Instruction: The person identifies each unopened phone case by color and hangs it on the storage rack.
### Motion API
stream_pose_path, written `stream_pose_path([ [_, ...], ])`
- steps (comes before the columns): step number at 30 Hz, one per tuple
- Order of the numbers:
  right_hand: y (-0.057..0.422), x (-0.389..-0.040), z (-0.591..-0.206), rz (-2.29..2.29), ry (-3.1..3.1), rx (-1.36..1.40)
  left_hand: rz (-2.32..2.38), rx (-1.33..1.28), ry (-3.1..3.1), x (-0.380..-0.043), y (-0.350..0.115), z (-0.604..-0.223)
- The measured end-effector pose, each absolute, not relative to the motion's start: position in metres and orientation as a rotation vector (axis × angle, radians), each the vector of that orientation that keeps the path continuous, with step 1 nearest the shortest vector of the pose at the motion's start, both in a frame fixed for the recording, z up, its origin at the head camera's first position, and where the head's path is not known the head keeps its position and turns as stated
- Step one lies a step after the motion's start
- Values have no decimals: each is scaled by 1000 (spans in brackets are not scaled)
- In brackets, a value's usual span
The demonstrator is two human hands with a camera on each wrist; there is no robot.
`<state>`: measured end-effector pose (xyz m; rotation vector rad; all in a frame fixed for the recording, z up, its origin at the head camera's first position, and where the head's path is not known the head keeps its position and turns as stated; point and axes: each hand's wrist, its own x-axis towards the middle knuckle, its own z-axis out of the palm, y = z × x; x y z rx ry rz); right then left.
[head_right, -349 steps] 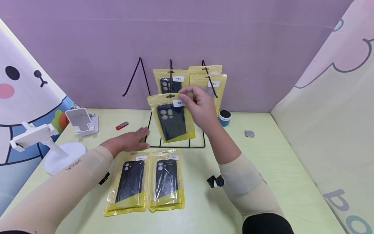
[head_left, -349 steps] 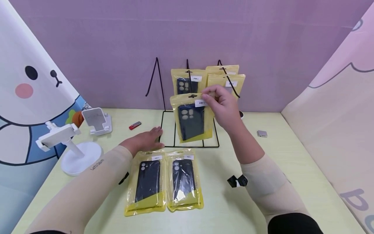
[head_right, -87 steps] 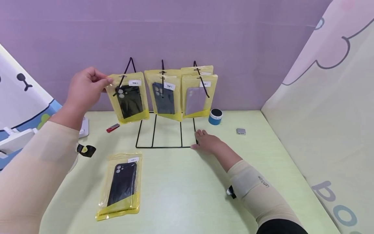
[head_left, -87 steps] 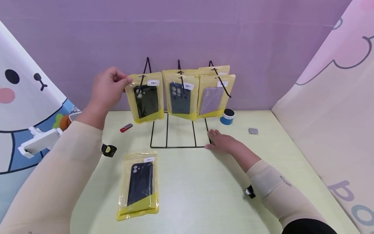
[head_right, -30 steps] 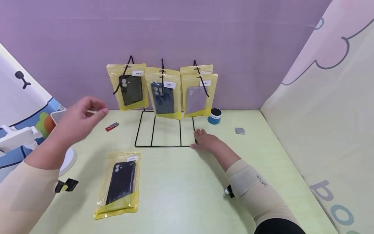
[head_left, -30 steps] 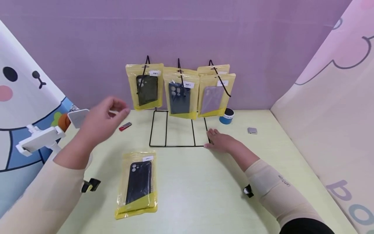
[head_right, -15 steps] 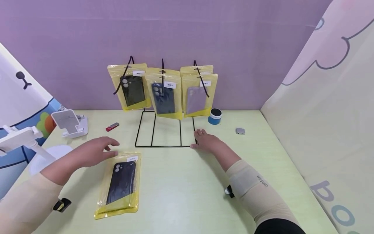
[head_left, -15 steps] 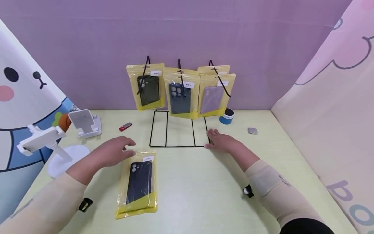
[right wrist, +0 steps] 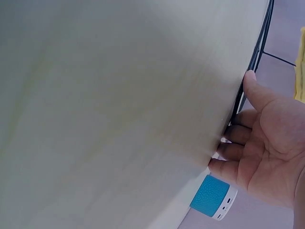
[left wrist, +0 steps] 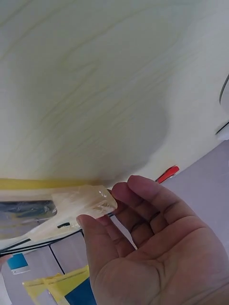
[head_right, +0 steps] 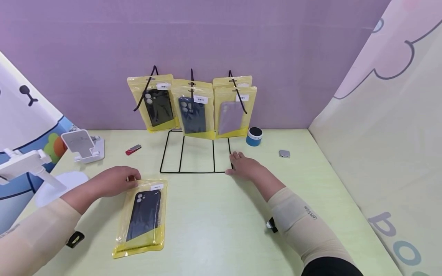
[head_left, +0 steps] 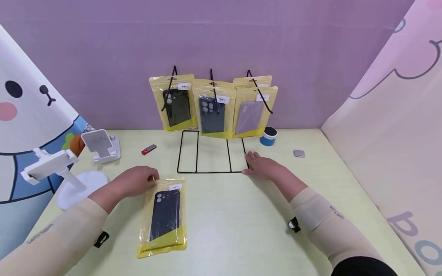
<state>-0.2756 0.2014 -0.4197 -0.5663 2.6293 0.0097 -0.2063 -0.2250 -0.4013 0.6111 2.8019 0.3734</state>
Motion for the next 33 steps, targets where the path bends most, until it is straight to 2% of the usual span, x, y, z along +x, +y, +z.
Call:
stream_pose_path([
  [8,201,-276,-418,-1,2629,-563,393,654,2790,-207,-228,-403],
  [15,202,-276,-419,-32,2625,-555,665,627,2731,-210,-235,-395],
  [26,201,-275,-417,-28,2621,-541,1260,500,2546,-200,-232,-352],
  [33,201,-275,-417,-16,2618,-531,1346,460,2599,-188,-227,-322],
])
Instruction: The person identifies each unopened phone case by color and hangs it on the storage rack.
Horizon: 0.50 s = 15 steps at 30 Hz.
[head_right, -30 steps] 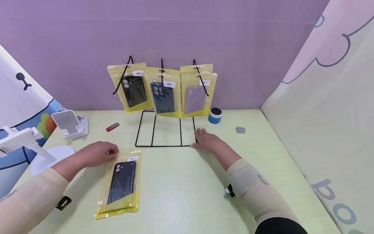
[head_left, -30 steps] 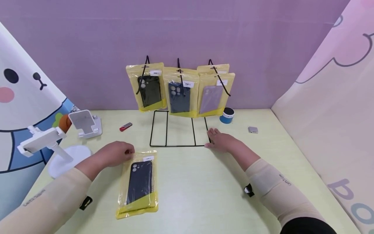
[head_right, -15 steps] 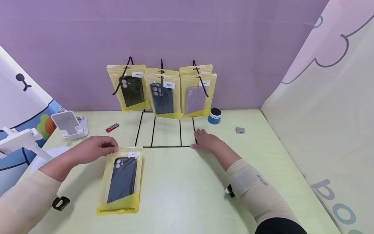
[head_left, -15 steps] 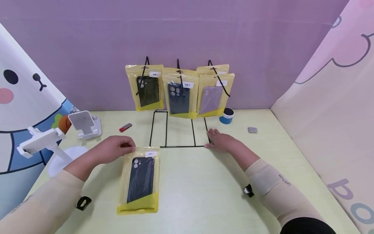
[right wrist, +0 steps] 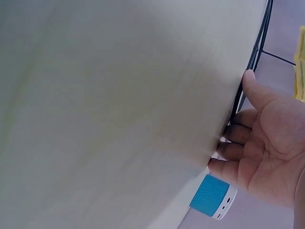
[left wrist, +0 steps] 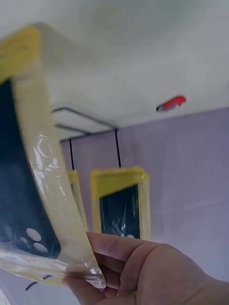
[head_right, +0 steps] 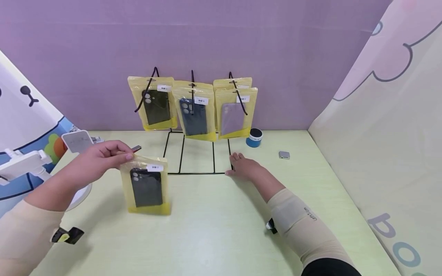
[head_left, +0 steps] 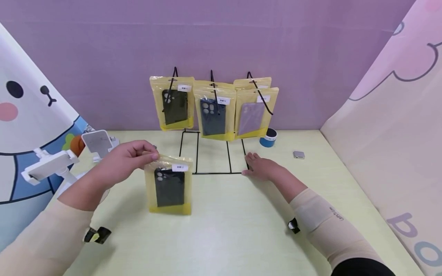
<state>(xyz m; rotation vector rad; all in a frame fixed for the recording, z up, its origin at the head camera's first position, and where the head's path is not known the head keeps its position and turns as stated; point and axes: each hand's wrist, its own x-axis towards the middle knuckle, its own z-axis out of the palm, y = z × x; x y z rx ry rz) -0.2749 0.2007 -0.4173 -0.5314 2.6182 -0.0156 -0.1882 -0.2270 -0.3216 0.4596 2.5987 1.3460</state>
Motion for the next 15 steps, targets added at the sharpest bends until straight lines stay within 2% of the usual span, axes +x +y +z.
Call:
stream_pose_path([
  [15,201,-276,-419,-12,2620,-521,1612,342,2820,-194,-221,-268],
])
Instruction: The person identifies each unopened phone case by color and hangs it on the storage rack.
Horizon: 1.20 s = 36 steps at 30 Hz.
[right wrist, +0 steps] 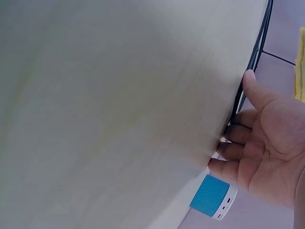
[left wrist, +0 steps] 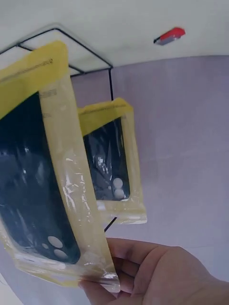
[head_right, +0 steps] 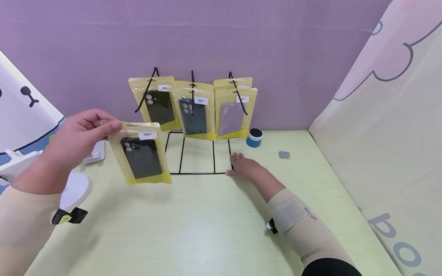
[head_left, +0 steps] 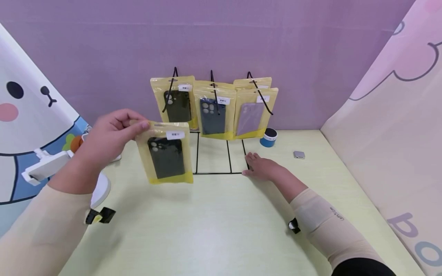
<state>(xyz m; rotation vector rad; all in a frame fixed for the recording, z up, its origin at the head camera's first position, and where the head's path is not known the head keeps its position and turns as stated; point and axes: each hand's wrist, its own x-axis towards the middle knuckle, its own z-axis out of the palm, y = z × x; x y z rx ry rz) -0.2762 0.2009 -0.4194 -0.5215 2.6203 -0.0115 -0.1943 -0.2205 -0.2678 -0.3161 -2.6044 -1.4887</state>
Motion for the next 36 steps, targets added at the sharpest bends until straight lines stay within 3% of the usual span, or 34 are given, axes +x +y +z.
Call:
stream_pose_path([
  [18,204,-276,-421,-36,2637,-546,-1519,-198,-2541,-221,-208,-261],
  [36,204,-276,-418,-43,2628,-546,-1239,-95,-2561,-244,-199,-263],
])
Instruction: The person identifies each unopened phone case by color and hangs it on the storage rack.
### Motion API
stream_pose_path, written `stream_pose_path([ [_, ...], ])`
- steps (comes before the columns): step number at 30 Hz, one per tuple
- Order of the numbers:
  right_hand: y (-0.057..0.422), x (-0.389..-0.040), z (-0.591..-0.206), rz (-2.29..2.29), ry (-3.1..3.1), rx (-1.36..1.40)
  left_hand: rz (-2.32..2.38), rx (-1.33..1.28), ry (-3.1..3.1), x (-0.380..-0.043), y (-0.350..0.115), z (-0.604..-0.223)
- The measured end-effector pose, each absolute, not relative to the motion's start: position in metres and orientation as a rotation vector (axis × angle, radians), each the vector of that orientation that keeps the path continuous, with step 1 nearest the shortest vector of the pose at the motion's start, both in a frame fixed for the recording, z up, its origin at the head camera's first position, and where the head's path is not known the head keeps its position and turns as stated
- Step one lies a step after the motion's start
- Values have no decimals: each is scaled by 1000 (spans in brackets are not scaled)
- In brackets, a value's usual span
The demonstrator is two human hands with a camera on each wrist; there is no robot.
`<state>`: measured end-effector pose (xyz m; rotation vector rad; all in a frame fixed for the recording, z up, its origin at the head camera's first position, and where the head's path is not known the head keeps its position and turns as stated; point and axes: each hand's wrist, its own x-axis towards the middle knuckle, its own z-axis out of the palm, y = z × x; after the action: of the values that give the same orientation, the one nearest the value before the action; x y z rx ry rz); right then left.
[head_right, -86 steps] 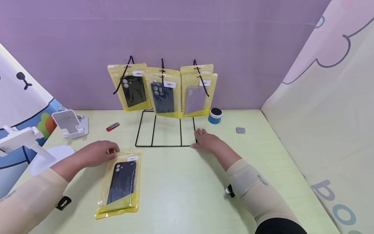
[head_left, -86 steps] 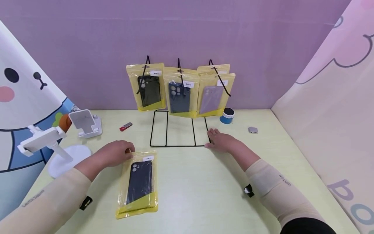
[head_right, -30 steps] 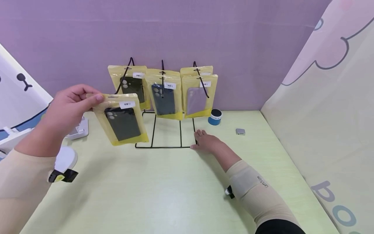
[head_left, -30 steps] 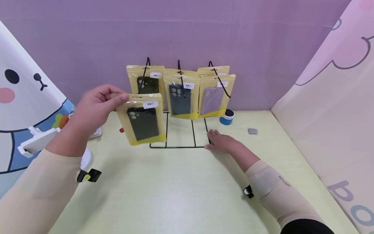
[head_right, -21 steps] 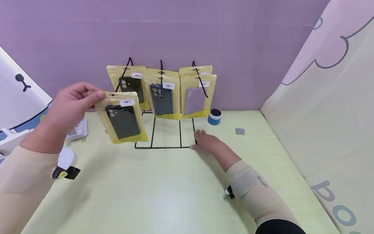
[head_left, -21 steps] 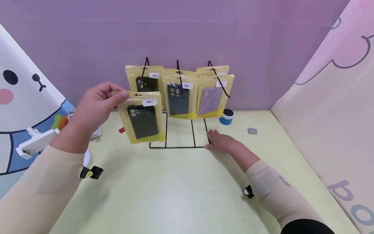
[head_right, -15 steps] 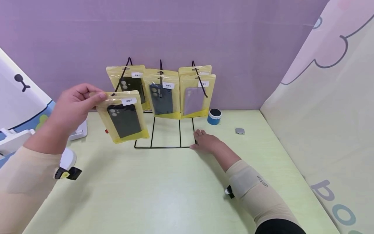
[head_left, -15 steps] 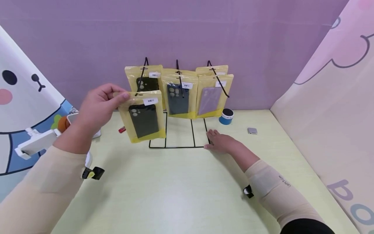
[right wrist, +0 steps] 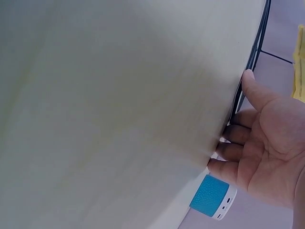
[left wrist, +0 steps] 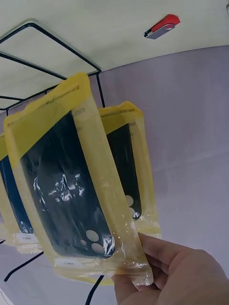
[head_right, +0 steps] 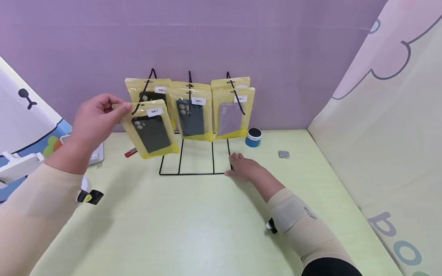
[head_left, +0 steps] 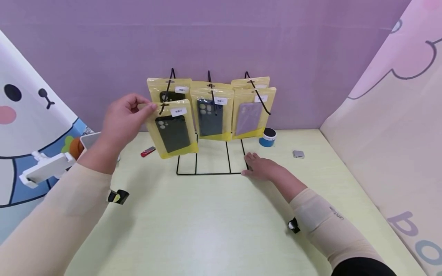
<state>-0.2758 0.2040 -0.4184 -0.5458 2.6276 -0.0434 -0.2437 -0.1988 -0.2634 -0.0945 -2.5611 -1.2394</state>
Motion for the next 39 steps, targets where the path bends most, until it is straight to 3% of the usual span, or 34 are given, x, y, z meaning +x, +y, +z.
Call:
stream_pose_path([
  [25,202,-274,-420,-58,2621,-551,-1238,-1,-2470,-277,-197,-261],
  [39,200,-278,-421,-62,2618,-551,-1328,1,-2429,-268,-199,-259],
])
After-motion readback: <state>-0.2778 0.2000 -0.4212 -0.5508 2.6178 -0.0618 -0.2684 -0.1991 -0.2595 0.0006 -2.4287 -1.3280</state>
